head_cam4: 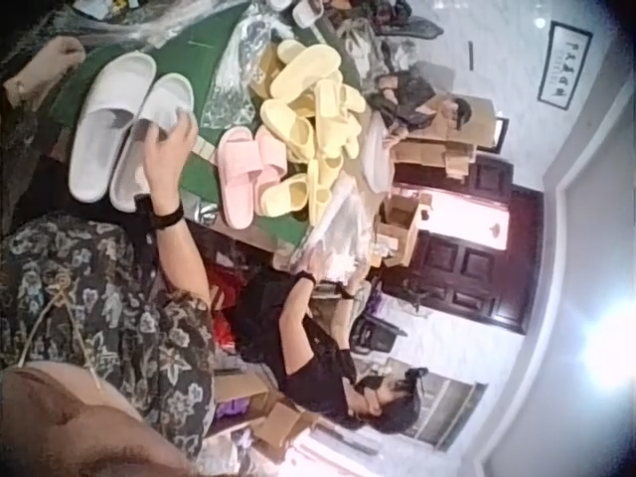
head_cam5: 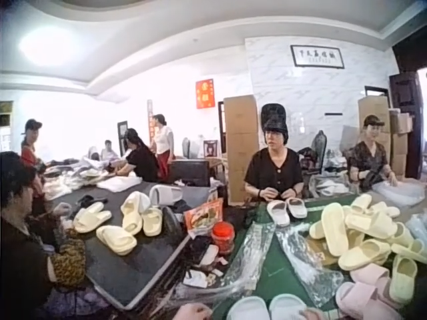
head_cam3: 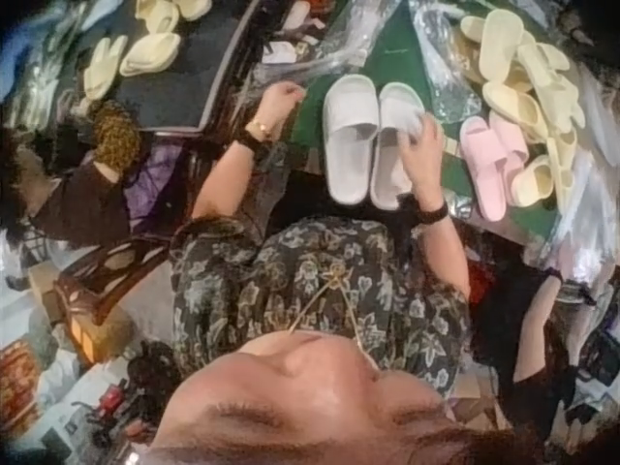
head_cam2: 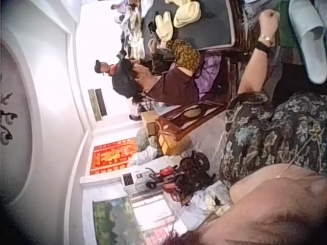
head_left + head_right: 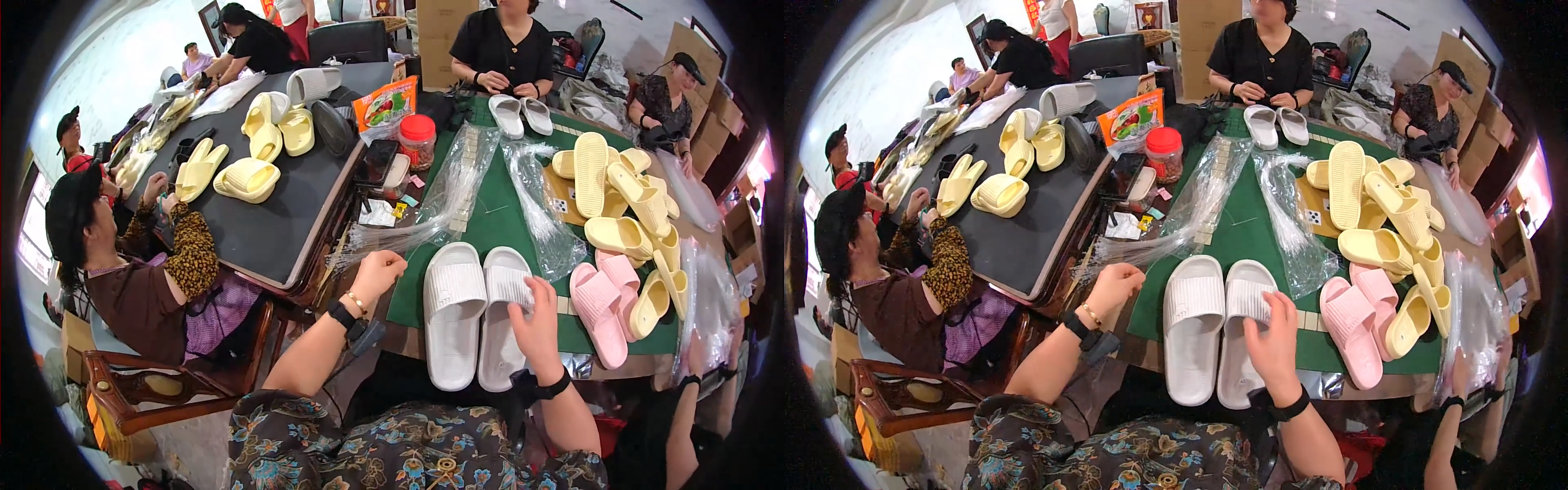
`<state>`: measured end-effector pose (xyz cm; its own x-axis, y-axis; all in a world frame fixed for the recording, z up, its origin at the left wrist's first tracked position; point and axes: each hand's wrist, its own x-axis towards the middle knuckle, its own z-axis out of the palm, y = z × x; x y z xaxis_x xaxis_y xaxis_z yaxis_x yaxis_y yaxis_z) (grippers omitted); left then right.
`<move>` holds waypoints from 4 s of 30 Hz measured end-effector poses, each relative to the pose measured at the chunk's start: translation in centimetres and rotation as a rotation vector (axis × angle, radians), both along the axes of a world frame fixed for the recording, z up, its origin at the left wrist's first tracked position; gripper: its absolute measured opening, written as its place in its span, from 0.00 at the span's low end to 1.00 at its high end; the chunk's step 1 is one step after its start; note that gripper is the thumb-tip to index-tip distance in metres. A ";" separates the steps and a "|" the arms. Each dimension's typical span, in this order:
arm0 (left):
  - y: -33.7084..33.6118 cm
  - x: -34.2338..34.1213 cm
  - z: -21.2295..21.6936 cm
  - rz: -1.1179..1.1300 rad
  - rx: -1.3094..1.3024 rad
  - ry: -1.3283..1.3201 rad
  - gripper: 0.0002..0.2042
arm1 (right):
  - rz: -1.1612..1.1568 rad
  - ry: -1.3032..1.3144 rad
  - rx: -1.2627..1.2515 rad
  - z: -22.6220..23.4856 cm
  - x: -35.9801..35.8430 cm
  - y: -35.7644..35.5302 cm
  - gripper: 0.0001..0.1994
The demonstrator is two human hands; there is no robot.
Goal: Manually assembling and inspecting various types of slides and slippers by attaching components.
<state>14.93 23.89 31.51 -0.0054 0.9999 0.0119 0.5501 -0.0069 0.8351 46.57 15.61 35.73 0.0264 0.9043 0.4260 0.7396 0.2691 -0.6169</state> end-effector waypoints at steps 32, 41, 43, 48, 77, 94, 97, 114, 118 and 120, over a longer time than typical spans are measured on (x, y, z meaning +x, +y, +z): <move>-2.2 0.2 4.0 0.015 0.121 0.126 0.09 | 0.347 0.841 -0.947 -0.4 -11.1 4.7 0.07; -3.4 3.0 4.1 -0.291 -0.336 -0.423 0.14 | 0.485 0.852 -0.907 0.3 -11.1 4.4 0.10; -3.4 4.9 2.7 -0.271 -0.283 -0.573 0.11 | 0.446 0.813 -0.876 -1.0 -9.7 4.1 0.08; -3.5 6.1 0.2 -0.105 -0.169 -0.596 0.06 | 0.509 0.696 -0.811 -0.3 -9.8 2.7 0.09; 4.0 -3.8 14.2 0.228 0.626 0.776 0.04 | 0.142 0.919 -0.492 2.7 1.3 -2.5 0.07; -4.8 3.2 7.7 -0.410 0.545 0.457 0.18 | 0.041 1.271 -0.646 1.0 3.2 -5.6 0.07; -10.4 5.3 6.0 -0.568 0.546 0.236 0.23 | 0.150 1.417 -0.725 1.2 1.5 -4.9 0.07; -15.1 8.9 3.6 -0.318 -0.301 -0.463 0.13 | 0.076 1.075 -1.247 -1.9 0.3 -10.1 0.06; -16.0 8.6 1.5 -0.434 -0.627 -0.329 0.17 | 0.070 1.064 -1.285 -1.7 0.8 -11.5 0.06; -16.2 8.9 1.5 -0.486 -0.718 -0.273 0.18 | 0.022 1.117 -1.253 -1.5 1.0 -12.1 0.06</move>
